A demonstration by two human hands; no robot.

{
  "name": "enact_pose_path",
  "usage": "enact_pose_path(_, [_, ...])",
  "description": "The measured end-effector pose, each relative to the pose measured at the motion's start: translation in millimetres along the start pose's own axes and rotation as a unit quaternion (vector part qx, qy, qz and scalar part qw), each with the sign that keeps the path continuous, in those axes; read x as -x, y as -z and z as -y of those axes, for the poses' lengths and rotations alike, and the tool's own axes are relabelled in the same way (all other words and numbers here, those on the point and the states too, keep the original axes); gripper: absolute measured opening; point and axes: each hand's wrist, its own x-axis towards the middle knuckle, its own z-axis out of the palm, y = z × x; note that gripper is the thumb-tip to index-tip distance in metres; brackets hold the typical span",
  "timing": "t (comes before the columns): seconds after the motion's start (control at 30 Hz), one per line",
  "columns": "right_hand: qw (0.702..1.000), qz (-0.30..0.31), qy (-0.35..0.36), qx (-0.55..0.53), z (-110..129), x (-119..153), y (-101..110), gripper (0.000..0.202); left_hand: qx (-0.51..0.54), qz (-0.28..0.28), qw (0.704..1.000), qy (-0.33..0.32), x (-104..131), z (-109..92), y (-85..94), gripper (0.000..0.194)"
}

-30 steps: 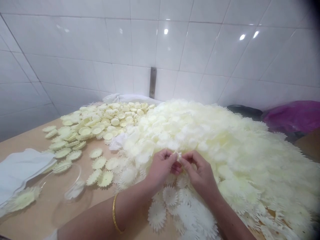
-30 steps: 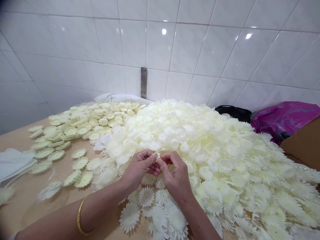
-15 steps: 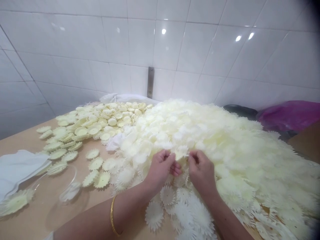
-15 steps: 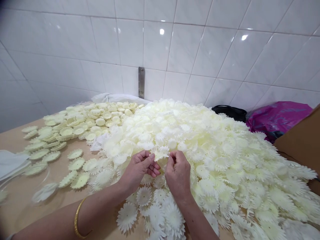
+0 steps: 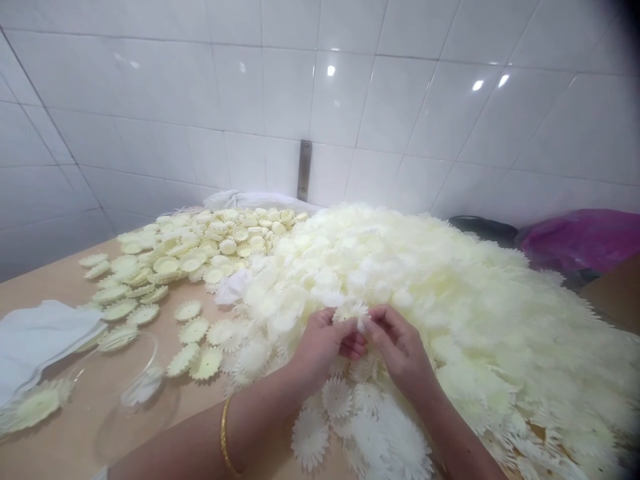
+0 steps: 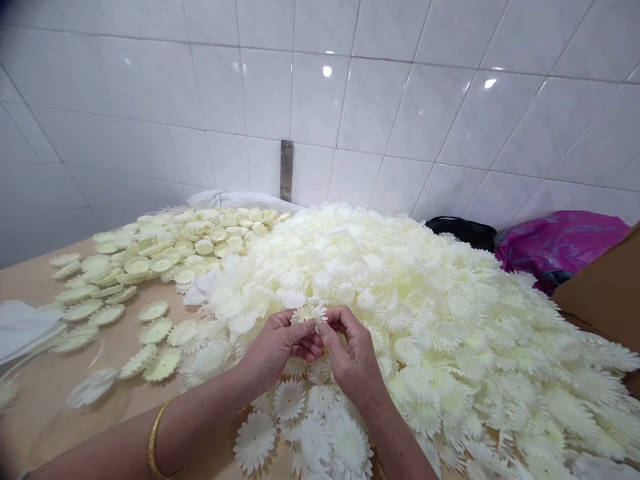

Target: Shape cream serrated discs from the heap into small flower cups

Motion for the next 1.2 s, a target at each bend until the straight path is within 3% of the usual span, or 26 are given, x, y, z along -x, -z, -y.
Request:
enact_pose_path(0.23, [0.997,-0.046,-0.010,0.068,-3,4,-8,0.022,-0.037,0.005,0.999,-0.025,3,0,-3.4,0.021])
enact_pose_path(0.4, [0.996,-0.044,0.007,0.080,-4,3,-2,0.027,-0.040,0.061,0.996,-0.046,3,1,-0.3,0.023])
enact_pose_path(0.57, [0.975,-0.202,-0.027,0.085,-4,-1,-2,0.031,-0.029,0.077,0.995,-0.064,3,5,-3.0,0.029])
enact_pose_path(0.67, [0.966,-0.249,-0.067,0.036,-8,-7,0,0.032,-0.022,0.069,0.995,-0.074,5,5,-6.6,0.030])
enact_pose_path(0.77, [0.938,-0.329,-0.103,-0.043,-14,-15,15,0.033,-0.016,0.048,0.994,-0.096,8,3,-6.6,0.030])
enact_pose_path(0.9, [0.911,-0.402,-0.073,-0.060,-13,-18,35,0.033,-0.038,0.050,0.992,-0.110,8,4,-3.9,0.031])
enact_pose_path(1.03, [0.960,-0.272,-0.035,0.061,-3,-9,22,0.031,-0.047,0.081,0.995,-0.018,5,8,-4.7,0.026])
enact_pose_path(1.2, [0.981,-0.175,-0.017,0.079,-1,-2,8,0.027,0.048,0.090,0.992,0.073,4,4,-4.9,0.011])
